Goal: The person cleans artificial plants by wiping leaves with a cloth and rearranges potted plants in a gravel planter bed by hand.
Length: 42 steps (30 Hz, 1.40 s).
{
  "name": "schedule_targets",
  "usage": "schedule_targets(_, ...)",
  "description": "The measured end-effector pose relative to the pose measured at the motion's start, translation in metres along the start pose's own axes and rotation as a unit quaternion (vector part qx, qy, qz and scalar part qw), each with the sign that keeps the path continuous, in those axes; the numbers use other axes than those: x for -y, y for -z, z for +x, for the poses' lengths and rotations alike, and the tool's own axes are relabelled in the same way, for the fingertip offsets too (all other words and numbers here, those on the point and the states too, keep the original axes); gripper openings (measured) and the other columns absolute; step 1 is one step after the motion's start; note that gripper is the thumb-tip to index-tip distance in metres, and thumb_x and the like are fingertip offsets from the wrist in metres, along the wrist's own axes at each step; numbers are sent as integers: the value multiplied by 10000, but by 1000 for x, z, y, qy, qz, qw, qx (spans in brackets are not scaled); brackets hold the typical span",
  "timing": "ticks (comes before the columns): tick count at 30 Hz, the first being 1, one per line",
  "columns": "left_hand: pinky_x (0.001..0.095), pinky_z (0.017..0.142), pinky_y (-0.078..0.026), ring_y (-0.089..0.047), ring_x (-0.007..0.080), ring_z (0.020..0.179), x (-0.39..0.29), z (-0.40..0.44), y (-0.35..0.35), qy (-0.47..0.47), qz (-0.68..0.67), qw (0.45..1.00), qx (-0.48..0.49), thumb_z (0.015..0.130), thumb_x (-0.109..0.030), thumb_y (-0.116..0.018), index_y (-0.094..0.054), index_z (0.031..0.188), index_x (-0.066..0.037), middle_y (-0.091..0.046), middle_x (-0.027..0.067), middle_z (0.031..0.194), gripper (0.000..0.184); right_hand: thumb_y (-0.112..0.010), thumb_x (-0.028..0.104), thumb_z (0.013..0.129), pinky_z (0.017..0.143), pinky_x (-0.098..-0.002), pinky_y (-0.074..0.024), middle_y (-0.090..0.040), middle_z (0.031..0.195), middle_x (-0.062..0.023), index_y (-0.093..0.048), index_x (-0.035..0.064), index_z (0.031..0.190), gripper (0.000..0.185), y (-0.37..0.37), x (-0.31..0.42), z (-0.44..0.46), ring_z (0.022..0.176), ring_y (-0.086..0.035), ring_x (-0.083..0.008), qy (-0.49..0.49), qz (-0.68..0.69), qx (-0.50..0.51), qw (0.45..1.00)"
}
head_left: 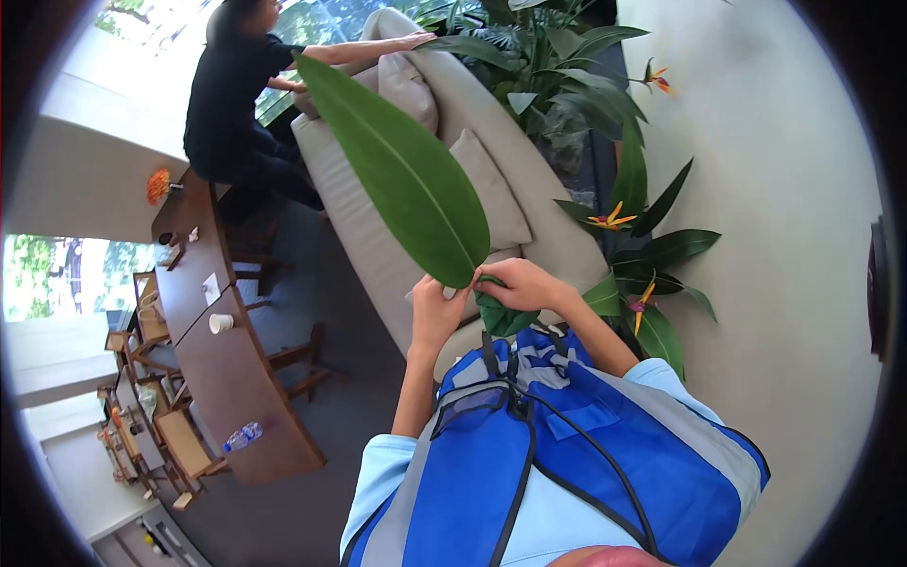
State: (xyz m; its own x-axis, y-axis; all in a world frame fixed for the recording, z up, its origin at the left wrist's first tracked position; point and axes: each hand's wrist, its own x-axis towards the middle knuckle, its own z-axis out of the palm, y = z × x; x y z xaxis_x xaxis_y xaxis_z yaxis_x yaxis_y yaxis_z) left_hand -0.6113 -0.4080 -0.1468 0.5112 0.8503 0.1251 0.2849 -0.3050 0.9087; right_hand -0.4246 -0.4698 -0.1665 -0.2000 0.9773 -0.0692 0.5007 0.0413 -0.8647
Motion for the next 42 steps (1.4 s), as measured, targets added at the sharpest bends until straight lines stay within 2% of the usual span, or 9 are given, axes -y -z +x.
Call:
schedule_targets(5,321,760,-550,-727,237,858,-2,8,3,-36,24,997,-61,864,-50,-758,-734,986,-4,-726,123,932,132,-642,357,922,753,-509,-507,-687,880,-197,-652,167,1193,331,-5,1,4,870,-658,-408,-8,-42,-22,999)
schedule_targets(12,275,789,-579,-716,146,826,13,-22,16,98,-107,980,-134,926,-12,-706,-687,993,68,-727,96,896,105,-711,312,880,738,-444,-544,-697,868,-203,-670,157,1192,351,-35,-22,-26,821,-675,-415,-39,42,-63,996)
schedule_targets(15,273,741,-591,-716,154,788,18,-45,22,114,-102,972,-180,921,-11,-711,-680,981,65,-713,82,865,102,-725,267,899,834,-348,-542,-720,991,-126,-663,97,1221,370,-29,-2,-31,897,-701,-222,-84,150,-181,968)
schedule_targets(18,263,716,-585,-712,154,776,20,-68,29,102,-116,966,-208,913,1,-713,-684,974,63,-695,77,857,92,-735,290,907,885,-331,-530,-696,1099,-70,-646,78,1265,425,-18,12,-23,984,-659,-161,-92,270,-162,945)
schedule_targets(26,258,713,-561,-684,130,804,35,-149,67,113,-154,981,-36,894,21,-724,-707,968,47,-700,67,901,81,-736,223,934,870,-262,-534,-689,1136,-41,-618,35,1297,425,-67,31,4,1014,-648,-105,-112,492,-84,859)
schedule_targets(28,263,740,-566,-696,125,791,50,-175,76,182,-253,950,-18,873,-5,-750,-721,924,37,-715,80,894,71,-721,226,948,890,-267,-533,-701,1127,-43,-631,17,1280,402,-83,37,-8,1011,-655,-109,-158,475,-82,862)
schedule_targets(33,319,1005,-450,-561,185,1192,77,-204,105,156,-399,903,-36,874,-216,-771,-436,1377,-37,-564,86,1298,630,-719,197,949,898,-263,-527,-704,1127,-32,-633,15,1294,400,-116,59,-35,1016,-648,-100,-138,416,-65,896)
schedule_targets(38,359,1060,-441,-542,235,1272,60,-217,105,141,-494,858,-11,972,-328,-615,-408,1448,-1,-532,138,1381,614,-738,236,934,864,-280,-533,-719,1066,-51,-671,-12,1194,366,-153,79,-44,980,-656,-111,-89,406,-10,909)
schedule_targets(42,364,1014,-486,-577,230,1238,43,-225,95,242,-536,809,18,1048,-281,-504,-442,1441,9,-559,138,1374,493,-731,242,937,837,-315,-493,-653,1001,-76,-588,16,1137,334,-169,113,-63,929,-615,-167,-126,166,-73,975)
